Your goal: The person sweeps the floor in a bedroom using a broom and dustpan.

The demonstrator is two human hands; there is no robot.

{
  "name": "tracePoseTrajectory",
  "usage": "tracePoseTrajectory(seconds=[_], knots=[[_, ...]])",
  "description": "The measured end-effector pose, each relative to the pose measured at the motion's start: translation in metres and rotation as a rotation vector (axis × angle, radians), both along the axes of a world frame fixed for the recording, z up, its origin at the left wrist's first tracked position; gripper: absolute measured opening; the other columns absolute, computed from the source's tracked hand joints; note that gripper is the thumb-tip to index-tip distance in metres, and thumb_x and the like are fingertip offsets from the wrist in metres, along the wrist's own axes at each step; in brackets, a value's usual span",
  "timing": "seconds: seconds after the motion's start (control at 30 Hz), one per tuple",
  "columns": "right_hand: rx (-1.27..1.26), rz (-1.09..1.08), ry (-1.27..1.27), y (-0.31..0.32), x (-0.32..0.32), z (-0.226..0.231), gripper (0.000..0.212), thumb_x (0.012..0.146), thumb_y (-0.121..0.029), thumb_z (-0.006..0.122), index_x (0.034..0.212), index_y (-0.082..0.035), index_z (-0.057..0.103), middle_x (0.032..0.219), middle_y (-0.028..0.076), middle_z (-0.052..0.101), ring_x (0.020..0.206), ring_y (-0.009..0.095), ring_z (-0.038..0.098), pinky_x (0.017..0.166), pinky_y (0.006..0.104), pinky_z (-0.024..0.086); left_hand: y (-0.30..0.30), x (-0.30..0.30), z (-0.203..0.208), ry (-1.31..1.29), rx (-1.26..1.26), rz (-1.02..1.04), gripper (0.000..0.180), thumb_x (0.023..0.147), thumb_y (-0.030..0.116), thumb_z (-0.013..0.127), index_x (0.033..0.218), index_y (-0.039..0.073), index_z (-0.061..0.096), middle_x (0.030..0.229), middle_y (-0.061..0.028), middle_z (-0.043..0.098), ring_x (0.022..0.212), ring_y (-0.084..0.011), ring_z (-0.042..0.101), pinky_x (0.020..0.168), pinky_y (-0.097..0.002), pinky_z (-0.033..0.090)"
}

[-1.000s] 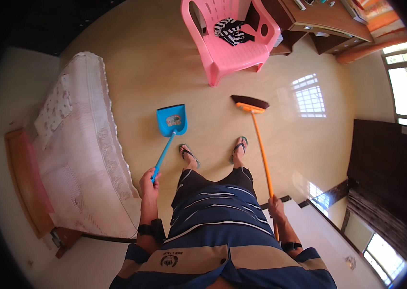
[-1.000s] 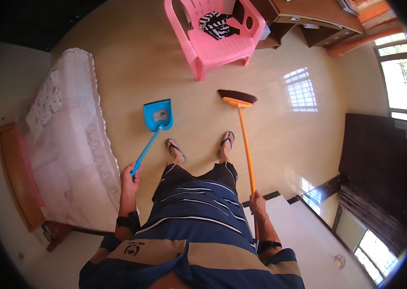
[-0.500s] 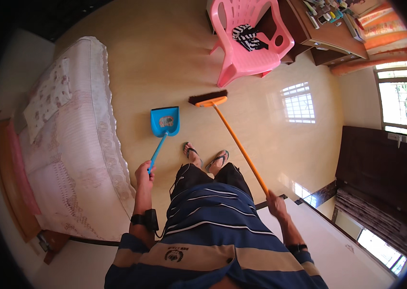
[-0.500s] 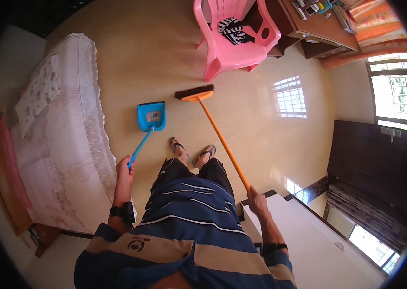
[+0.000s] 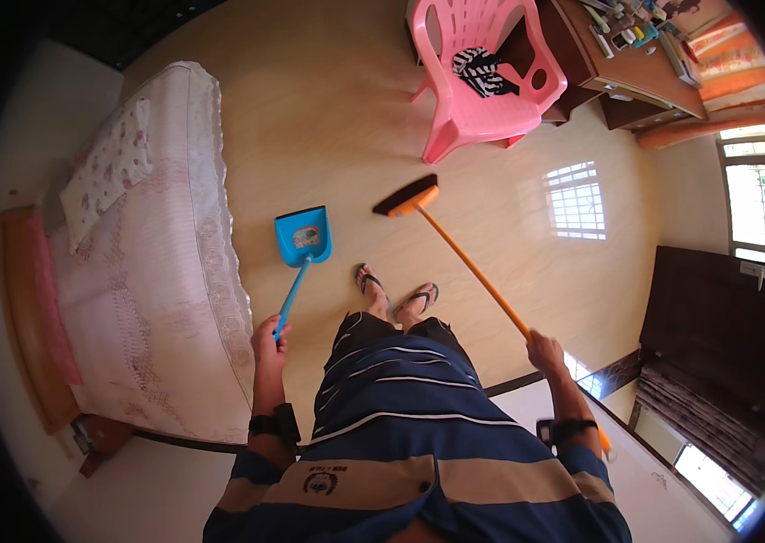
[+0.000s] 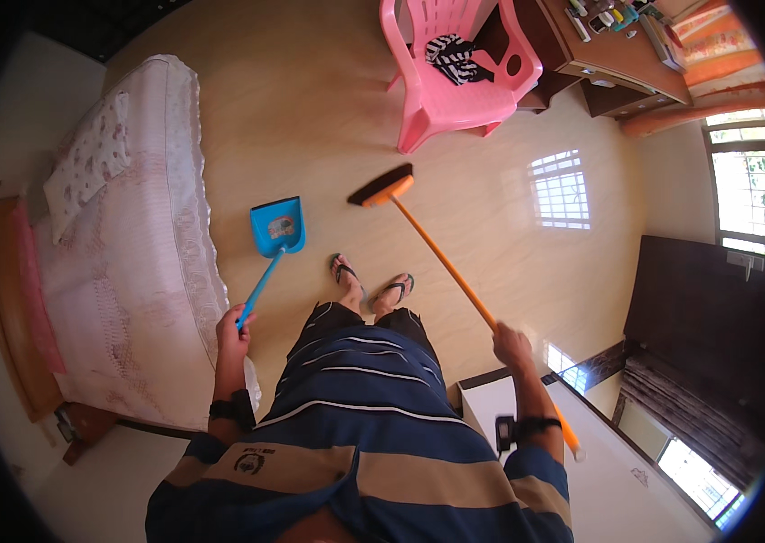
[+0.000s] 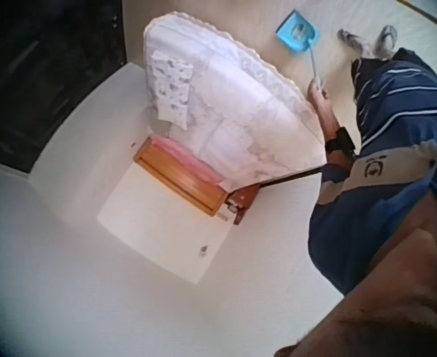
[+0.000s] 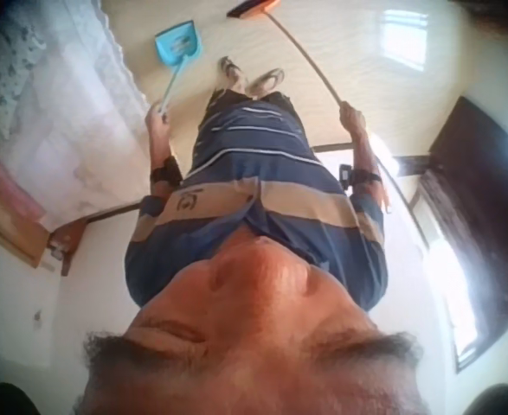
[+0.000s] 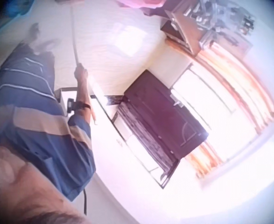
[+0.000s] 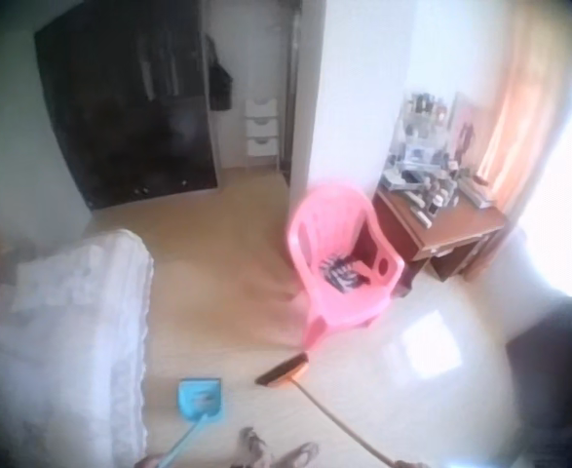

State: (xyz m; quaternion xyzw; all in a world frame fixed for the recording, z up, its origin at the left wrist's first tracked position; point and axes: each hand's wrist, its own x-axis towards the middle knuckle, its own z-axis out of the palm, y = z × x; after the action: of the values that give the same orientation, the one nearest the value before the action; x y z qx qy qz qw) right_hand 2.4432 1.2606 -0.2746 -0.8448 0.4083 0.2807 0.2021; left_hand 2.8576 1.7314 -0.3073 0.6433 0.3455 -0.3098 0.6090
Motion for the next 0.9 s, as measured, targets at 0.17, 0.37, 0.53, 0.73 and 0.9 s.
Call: tracePoseTrajectory(seconds=[0.17,0.37,0.53,0.73,0.9], knots=[[0.037,-0.13,0.163,0.024,-0.097,0.065,0.027,0.091,-0.029,0.048,0.11,-0.012,0.058,0.09,0.021,0.066,0.086,0.042,0.062,0.076,0.0523,0.049,-0.017,-0.003,-0.004,0.03,0.033,-0.008,0.021,0.081,0.021,0.063,0.099,0.012,0.066,0.076,-0.0132,0.065,0.043,-0.0081,0.042,0.038,-0.0194,0.03],[0.026,-0.363,0.077,0.049,-0.145,0.096,0.034,0.091,-0.033,0.052,0.113,-0.01,0.062,0.089,0.021,0.066,0.087,0.039,0.063,0.075,0.0471,0.049,-0.046,0.0,0.0,0.034,0.052,-0.08,0.019,0.081,0.023,0.065,0.096,0.011,0.066,0.076,-0.0125,0.065,0.044,-0.0071,0.043,0.038,-0.0187,0.03],[0.067,-0.392,-0.111,0.024,-0.091,0.01,0.032,0.094,-0.029,0.044,0.112,-0.006,0.057,0.085,0.024,0.063,0.084,0.043,0.061,0.07,0.0481,0.047,-0.092,0.0,0.01,0.037,0.128,-0.232,0.022,0.082,0.025,0.065,0.097,0.009,0.065,0.076,-0.0128,0.065,0.043,-0.0073,0.044,0.038,-0.0187,0.03],[0.057,-0.463,-0.113,0.044,-0.077,-0.034,0.037,0.094,-0.031,0.044,0.119,-0.005,0.055,0.09,0.026,0.064,0.085,0.045,0.061,0.074,0.0527,0.048,-0.135,0.014,0.015,0.014,0.157,-0.47,0.025,0.082,0.027,0.065,0.097,0.007,0.065,0.076,-0.0131,0.065,0.042,-0.0086,0.044,0.036,-0.0206,0.032],[0.033,-0.489,-0.127,0.134,-0.161,-0.013,0.038,0.095,-0.031,0.045,0.123,-0.008,0.058,0.074,0.021,0.065,0.069,0.038,0.065,0.06,0.048,0.052,-0.17,0.012,0.01,-0.038,0.211,-0.764,0.028,0.079,0.027,0.066,0.095,0.004,0.066,0.074,-0.0129,0.065,0.041,-0.0097,0.045,0.035,-0.0221,0.033]])
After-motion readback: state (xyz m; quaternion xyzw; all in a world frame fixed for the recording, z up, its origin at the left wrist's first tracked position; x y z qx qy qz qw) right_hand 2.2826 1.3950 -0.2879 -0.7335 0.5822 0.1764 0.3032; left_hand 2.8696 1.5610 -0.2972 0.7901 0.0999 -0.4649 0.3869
